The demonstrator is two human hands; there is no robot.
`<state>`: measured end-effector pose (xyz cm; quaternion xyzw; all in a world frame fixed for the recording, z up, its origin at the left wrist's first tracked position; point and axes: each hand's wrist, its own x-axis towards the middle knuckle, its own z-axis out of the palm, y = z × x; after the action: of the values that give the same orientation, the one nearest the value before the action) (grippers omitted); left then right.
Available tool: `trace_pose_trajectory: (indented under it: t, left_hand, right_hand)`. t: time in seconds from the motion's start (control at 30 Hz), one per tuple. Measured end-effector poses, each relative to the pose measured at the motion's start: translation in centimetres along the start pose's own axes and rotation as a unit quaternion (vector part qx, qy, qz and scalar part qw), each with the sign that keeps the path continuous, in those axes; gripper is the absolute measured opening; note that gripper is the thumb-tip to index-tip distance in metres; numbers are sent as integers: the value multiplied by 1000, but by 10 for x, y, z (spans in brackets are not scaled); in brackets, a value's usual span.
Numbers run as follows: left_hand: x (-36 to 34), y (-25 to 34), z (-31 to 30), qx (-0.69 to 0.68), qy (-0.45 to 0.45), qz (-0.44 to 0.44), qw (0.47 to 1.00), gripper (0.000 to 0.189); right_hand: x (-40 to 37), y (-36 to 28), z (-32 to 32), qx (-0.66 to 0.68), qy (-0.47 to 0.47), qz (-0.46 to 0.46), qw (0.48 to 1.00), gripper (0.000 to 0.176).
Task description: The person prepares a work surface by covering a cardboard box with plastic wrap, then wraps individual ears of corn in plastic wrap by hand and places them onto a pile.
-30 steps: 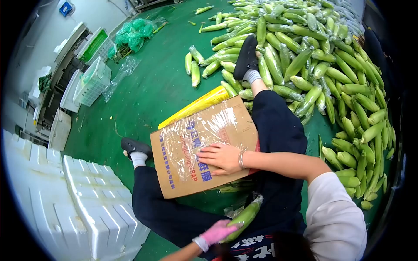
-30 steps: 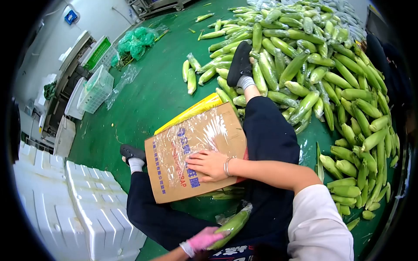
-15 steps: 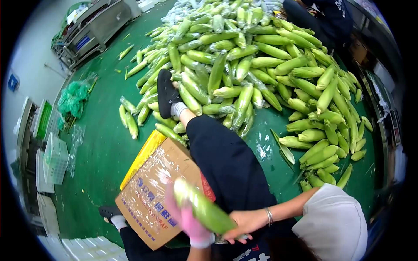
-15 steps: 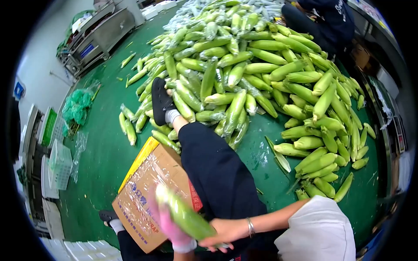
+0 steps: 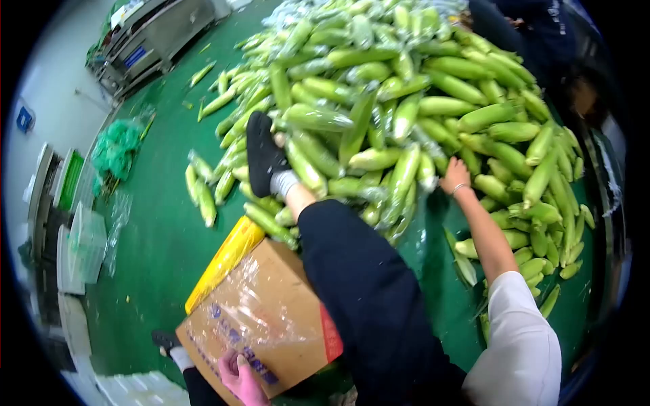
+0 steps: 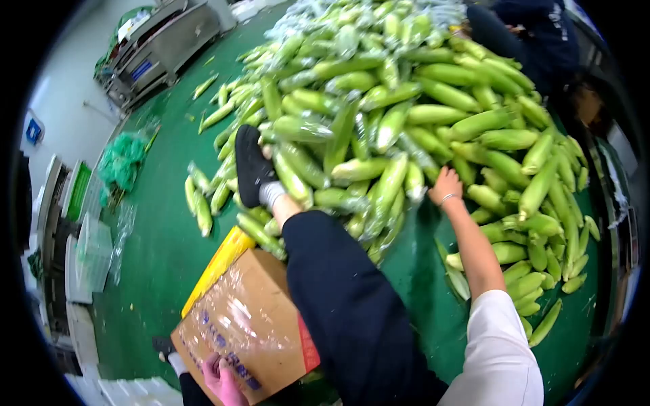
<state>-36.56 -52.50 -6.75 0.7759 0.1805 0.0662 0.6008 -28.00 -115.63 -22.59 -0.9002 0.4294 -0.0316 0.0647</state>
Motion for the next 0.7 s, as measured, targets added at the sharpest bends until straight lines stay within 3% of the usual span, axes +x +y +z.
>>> trace_pose_trajectory:
  t: [0.03,0.07,0.1,0.17,0.23,0.27,0.3,0.33,0.37,0.4,0.43,0.53,0.6,0.67,0.7]
  left_hand:
    - [2,-24,-22,3,14,30,999,24]
    - [-8,-5,-18,5,37,3,999,25]
    - [-5,-20,-32,27,58,51,997,25]
    - [-3,-27,-61,172,77,81,979,27]
    - [2,-37,-86,229,81,118,963,30]
    - [0,-39,-97,265,82,114,954,32]
    - [-3,-34,-103,295,81,122,944,35]
    - [-8,-34,-110,300,84,104,945,38]
    - [-10,-35,-111,301,84,91,946,41]
    - [-12,-36,-112,316,78,83,942,45]
    - [-14,-36,-113,331,67,76,938,49]
    - [-13,-36,-109,470,31,130,873,56]
    - [-8,-29,-106,493,27,142,858,54]
    - [-11,-25,-110,510,-44,19,859,47]
    - [-12,-31,-113,505,-38,22,862,47]
  right_hand:
    - [7,4,14,-9,9,-17,1000,53]
    - [11,6,25,-11,3,-8,1000,37]
    - [21,11,48,2,62,17,998,26]
    - [22,9,46,52,-7,30,998,34]
    - [22,44,58,149,-30,-86,985,51]
    - [34,96,96,294,-94,-17,951,53]
    - [-30,83,33,374,-212,23,903,50]
    - [-57,106,16,372,-305,-17,877,47]
    - [-98,147,24,415,-232,18,880,53]
    - [-149,145,2,449,-176,27,875,63]
    - [-207,98,-53,478,-167,20,862,67]
    - [-282,-25,-146,466,-187,-190,844,67]
    - [-307,-122,-181,363,-87,-441,816,61]
    - [-335,-207,-185,379,-157,-578,706,63]
    - [-353,-241,-169,387,-191,-601,673,66]
